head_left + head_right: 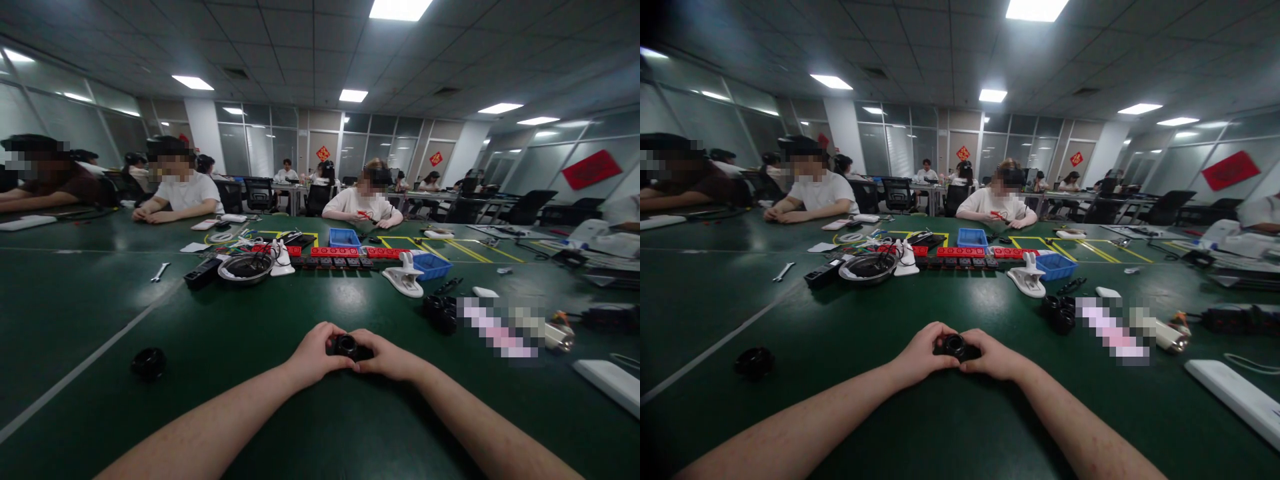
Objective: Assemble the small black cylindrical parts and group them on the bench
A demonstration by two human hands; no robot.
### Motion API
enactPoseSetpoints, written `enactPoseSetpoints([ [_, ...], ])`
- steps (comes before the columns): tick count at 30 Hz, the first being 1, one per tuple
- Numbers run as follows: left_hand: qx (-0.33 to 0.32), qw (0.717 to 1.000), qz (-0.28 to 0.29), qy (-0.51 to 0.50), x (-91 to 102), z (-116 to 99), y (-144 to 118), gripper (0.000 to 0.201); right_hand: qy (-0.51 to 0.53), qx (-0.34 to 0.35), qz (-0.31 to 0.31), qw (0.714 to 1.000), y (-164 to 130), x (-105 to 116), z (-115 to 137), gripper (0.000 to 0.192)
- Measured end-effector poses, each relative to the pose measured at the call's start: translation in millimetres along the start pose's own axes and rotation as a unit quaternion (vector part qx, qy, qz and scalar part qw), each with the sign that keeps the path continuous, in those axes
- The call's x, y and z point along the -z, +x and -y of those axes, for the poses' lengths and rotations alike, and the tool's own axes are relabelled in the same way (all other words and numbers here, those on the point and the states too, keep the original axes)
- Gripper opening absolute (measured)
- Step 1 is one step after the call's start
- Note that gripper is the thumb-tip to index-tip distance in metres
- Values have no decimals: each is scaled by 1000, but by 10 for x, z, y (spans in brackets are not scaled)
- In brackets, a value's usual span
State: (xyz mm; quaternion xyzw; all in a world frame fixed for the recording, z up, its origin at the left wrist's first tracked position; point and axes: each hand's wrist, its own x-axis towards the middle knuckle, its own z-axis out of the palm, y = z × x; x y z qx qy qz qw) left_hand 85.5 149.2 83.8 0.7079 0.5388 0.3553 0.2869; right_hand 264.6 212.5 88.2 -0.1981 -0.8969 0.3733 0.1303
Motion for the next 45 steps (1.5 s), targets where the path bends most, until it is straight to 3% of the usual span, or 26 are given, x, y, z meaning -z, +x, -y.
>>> enactPoseSetpoints([
  [8, -13, 999, 34, -26, 15, 45, 23, 42, 4, -16, -27, 999, 17, -39, -9, 35],
  [17, -3, 999, 26, -38, -6, 101, 26, 43, -52, -78, -111, 989, 36, -155, -35, 36],
  [25, 60, 997, -36, -11, -105, -29, -40, 42, -157, -134, -155, 966, 65, -246, -37, 40],
  [30, 79, 993, -82, 14, -166, -59, -48, 40, -252, -190, -163, 935, 111, -345, 98, 27],
  [34, 65, 994, -80, 18, -140, -28, -14, 40, -293, -206, -183, 916, 121, -385, 152, 29],
  [36, 47, 997, -55, 4, -102, -1, 7, 39, -261, -171, -193, 930, 108, -364, 125, 38],
  [40, 15, 999, 29, -41, -26, 69, 36, 41, -129, -65, -102, 984, 62, -223, 33, 49],
  [45, 0, 995, 63, -72, -12, 129, 42, 45, -53, -27, -2, 998, 18, -43, 1, 37],
])
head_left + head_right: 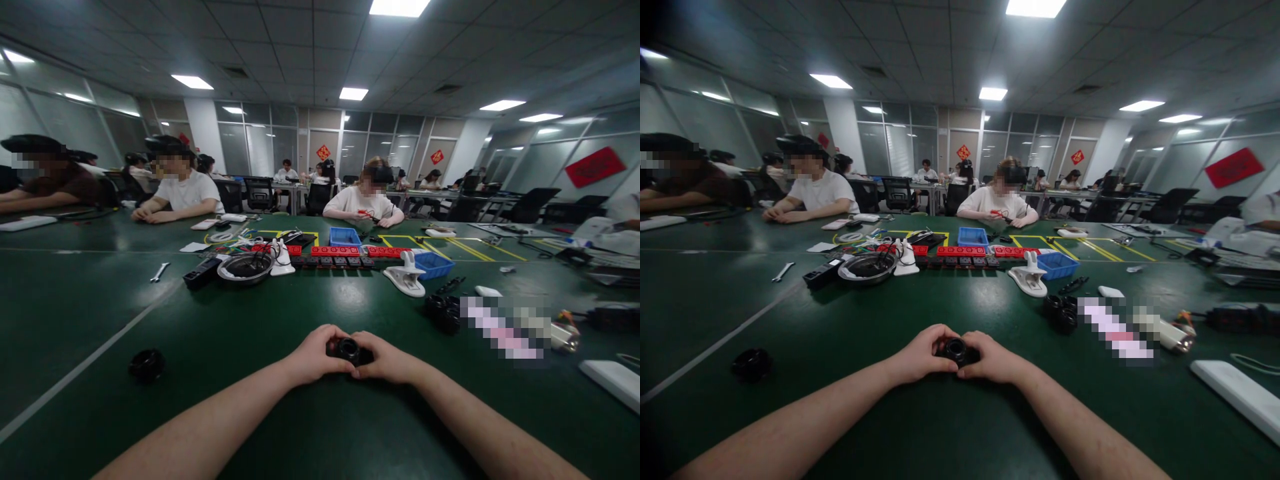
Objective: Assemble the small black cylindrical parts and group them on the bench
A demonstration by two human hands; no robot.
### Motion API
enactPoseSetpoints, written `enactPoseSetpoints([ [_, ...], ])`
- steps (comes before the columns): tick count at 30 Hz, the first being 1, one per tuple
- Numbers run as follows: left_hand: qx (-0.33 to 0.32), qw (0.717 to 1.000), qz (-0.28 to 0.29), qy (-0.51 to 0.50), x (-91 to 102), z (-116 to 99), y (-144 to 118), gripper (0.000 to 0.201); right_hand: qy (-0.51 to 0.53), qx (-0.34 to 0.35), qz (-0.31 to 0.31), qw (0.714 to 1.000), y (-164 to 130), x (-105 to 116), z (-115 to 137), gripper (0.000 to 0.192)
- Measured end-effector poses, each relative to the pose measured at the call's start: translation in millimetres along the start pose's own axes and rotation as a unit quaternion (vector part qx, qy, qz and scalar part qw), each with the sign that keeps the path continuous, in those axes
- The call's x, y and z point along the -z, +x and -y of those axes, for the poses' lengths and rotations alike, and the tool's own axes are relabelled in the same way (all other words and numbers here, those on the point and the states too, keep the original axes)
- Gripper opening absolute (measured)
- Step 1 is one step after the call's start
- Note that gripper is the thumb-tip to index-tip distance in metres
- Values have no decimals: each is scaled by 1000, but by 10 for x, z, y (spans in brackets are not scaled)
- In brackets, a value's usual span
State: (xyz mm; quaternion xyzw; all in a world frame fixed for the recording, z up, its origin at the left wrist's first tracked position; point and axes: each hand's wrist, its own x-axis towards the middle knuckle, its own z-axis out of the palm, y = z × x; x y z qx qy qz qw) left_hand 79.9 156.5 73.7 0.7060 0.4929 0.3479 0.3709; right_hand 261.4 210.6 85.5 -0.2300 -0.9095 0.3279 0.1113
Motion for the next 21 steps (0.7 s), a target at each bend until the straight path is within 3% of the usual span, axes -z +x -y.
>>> enactPoseSetpoints([
  [21, -22, 1000, -1, 0, -18, 27, 3, 46, 28, -4, 25, 999, 9, 32, -21, 33],
])
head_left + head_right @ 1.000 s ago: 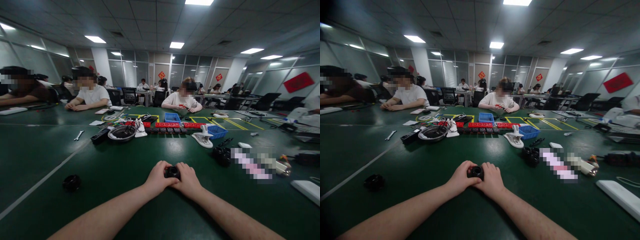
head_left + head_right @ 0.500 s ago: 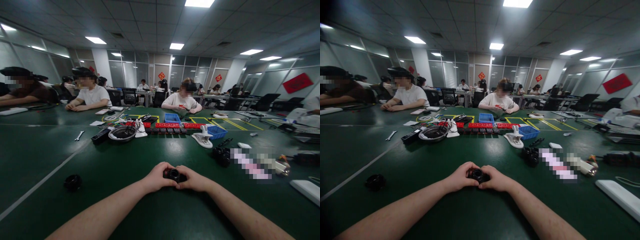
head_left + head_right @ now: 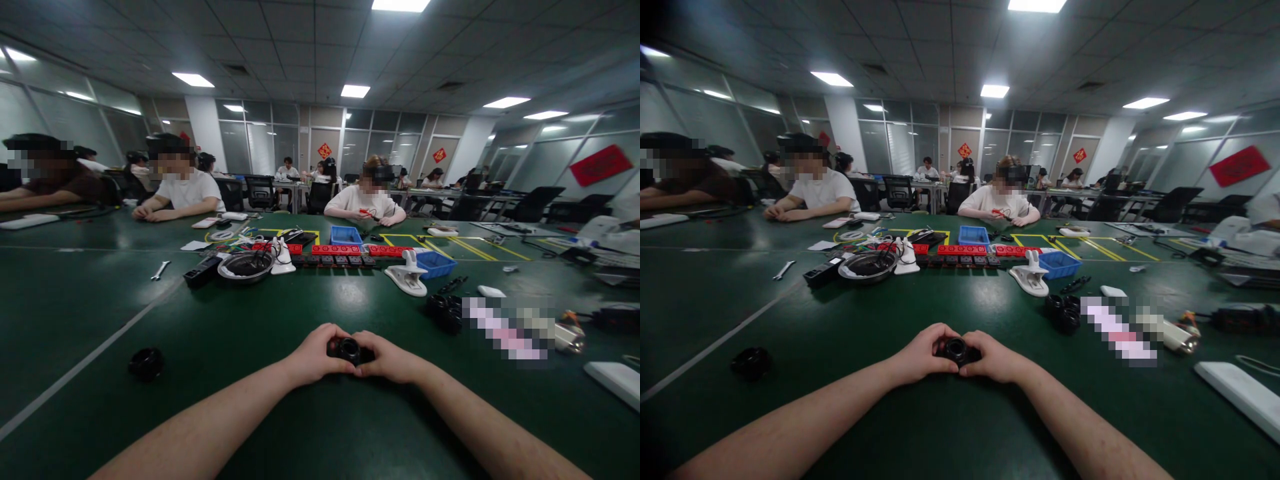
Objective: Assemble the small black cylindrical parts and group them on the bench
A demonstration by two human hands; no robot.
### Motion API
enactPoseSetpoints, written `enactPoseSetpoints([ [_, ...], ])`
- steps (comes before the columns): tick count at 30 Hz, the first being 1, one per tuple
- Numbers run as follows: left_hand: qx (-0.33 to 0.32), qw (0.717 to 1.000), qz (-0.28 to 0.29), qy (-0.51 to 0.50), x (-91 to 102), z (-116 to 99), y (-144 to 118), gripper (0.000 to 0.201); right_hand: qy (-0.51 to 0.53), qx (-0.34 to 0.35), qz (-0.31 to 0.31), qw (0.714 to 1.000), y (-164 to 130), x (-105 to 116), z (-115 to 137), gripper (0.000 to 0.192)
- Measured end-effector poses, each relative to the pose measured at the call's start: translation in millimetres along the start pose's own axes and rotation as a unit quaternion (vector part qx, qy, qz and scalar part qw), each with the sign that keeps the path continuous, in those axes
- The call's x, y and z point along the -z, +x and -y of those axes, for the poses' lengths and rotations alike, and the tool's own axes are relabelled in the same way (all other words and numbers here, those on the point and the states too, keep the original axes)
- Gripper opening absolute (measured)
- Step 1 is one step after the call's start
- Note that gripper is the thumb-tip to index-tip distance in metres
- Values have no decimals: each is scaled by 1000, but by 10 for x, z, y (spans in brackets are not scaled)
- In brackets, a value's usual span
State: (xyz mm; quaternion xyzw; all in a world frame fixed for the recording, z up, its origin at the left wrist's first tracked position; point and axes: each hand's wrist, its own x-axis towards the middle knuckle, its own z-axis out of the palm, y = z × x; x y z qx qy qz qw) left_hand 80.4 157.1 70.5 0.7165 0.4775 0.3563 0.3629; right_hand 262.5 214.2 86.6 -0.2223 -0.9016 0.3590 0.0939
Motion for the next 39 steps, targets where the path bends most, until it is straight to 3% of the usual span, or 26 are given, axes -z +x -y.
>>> enactPoseSetpoints([
  [12, 5, 999, -14, 33, 5, -85, -14, 47, 5, -40, -36, 999, 3, -40, 20, 34],
  [16, 37, 995, -49, 74, -24, -154, -35, 45, -84, -90, -98, 988, 25, -146, 39, 35],
  [20, 51, 989, -95, 98, -43, -181, -41, 40, -213, -156, -166, 950, 61, -287, 130, 33],
  [23, 45, 990, -99, 91, -32, -152, -30, 38, -253, -154, -197, 935, 67, -321, 178, 37],
  [26, 20, 995, -63, 74, -5, -96, -15, 37, -185, -83, -166, 965, 36, -245, 155, 45],
  [30, -8, 999, -10, 45, 29, -55, -7, 39, -72, 4, -59, 996, -12, -80, 73, 44],
  [33, -10, 999, -1, 44, 43, -71, -13, 39, -28, 10, -32, 999, -17, -16, 36, 36],
  [39, -18, 998, -3, 64, 56, -131, -27, 39, -19, 8, -34, 999, 3, -21, 40, 29],
])
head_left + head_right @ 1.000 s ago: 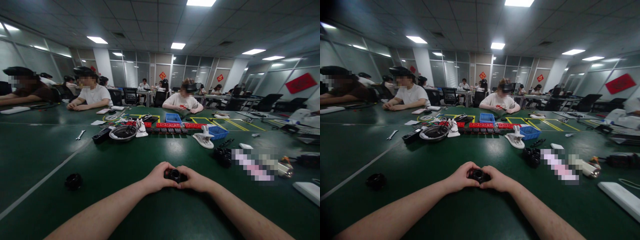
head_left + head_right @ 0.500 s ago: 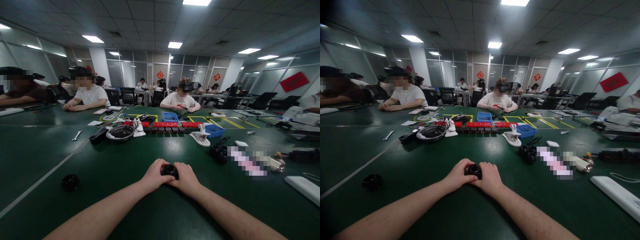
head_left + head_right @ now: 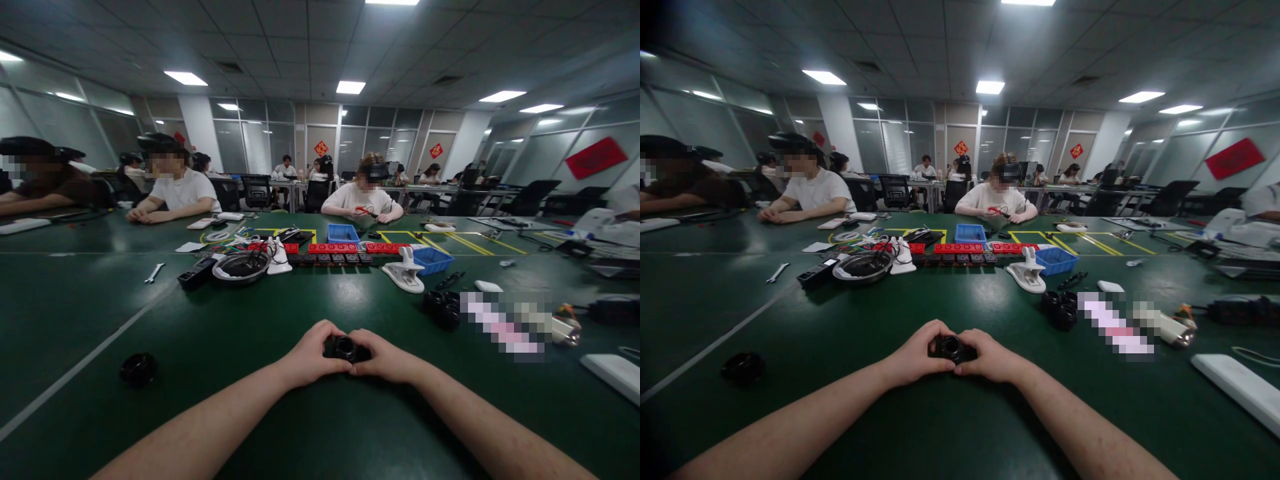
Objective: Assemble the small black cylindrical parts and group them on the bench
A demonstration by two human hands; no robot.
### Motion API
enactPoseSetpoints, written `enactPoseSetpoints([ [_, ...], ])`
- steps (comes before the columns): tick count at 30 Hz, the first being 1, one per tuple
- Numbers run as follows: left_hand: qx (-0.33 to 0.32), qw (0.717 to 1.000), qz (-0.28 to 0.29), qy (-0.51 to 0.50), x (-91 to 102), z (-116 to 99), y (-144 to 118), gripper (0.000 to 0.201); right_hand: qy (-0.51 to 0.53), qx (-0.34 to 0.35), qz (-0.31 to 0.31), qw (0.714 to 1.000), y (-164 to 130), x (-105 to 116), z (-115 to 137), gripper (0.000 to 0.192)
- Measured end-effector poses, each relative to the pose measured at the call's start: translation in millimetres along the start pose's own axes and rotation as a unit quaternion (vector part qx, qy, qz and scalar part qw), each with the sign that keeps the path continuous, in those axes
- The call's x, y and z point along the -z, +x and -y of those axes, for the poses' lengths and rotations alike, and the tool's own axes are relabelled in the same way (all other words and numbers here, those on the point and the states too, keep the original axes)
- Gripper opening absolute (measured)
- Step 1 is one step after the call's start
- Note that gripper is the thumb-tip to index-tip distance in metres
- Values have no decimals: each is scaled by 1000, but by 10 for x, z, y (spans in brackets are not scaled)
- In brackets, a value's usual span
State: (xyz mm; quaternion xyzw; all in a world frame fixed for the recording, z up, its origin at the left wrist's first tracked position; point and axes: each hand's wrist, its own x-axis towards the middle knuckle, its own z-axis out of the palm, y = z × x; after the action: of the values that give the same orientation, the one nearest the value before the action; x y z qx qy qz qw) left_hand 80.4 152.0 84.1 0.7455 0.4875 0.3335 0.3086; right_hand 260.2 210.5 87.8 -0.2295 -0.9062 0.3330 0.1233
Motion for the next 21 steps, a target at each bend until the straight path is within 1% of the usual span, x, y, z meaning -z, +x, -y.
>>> enactPoseSetpoints([
  [7, 28, 999, 6, -34, -10, -2, 7, 44, -6, 5, 2, 1000, -10, 13, 6, 31],
  [9, 28, 999, 6, -39, -12, -1, 10, 46, -6, 7, 2, 1000, -8, 7, -5, 32],
  [13, 21, 999, 7, -25, -12, 3, 12, 42, -8, -2, 4, 1000, -2, -6, -10, 32],
  [21, 25, 999, 2, -31, -27, 33, 12, 44, 0, -16, 0, 1000, 1, 4, -17, 33],
])
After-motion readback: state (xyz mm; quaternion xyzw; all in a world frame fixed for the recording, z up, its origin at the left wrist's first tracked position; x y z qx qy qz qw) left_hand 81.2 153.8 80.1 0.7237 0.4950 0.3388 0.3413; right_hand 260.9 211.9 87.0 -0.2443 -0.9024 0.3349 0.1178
